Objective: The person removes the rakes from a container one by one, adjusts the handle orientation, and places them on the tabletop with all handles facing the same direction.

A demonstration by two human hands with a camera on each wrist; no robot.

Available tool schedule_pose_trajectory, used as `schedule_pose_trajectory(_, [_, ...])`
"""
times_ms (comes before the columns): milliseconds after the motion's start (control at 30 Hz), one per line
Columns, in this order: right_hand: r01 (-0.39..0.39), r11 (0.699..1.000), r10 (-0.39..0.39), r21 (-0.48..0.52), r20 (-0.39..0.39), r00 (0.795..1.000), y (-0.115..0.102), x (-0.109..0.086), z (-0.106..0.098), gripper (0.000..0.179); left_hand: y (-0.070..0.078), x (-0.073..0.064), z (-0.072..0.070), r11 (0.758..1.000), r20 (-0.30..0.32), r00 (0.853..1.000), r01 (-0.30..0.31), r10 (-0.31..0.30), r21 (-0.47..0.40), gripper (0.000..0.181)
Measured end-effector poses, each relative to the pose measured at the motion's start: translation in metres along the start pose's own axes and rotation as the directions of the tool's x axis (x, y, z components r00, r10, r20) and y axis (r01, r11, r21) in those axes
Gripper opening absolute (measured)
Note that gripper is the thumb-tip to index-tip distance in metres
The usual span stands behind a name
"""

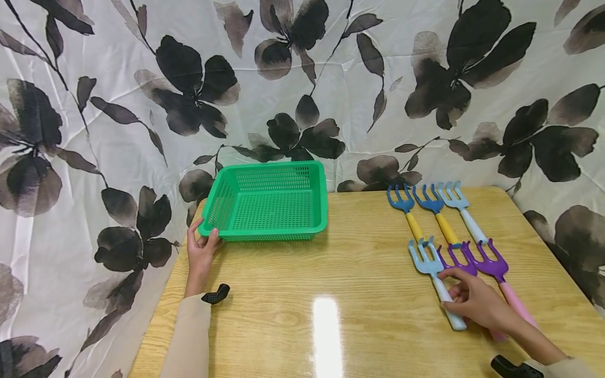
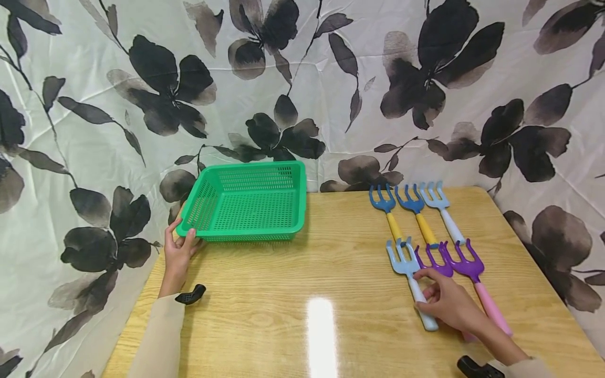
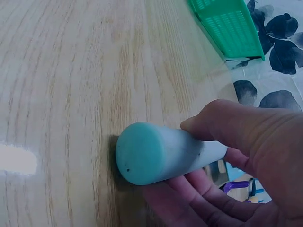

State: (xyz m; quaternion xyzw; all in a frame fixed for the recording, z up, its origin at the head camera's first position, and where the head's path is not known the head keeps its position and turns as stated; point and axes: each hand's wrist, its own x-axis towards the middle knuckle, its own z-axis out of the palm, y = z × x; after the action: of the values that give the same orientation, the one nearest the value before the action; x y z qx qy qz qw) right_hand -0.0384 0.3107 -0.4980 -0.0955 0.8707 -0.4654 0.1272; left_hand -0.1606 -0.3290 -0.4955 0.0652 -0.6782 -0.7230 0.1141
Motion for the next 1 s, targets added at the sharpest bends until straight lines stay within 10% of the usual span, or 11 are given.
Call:
schedule_pose_trajectory(733, [-0.136,0.977,0.141,-0.164,0.021,0.990,-0.012,0.008,-0.004,0.057,-0.018,0.009,-0.013,0.995,-0.004,1.000,0.006,-0.006,0.097,0.069])
schedule_pose_trajectory(1000, [-0.012,0.945,-0.038,-0.327,-0.146,0.988,-0.023,0.020,-0.020,0.056,-0.005,0.008,-0.015,0.872,0.012,0.990,-0.129,0.140,0.473,0.068])
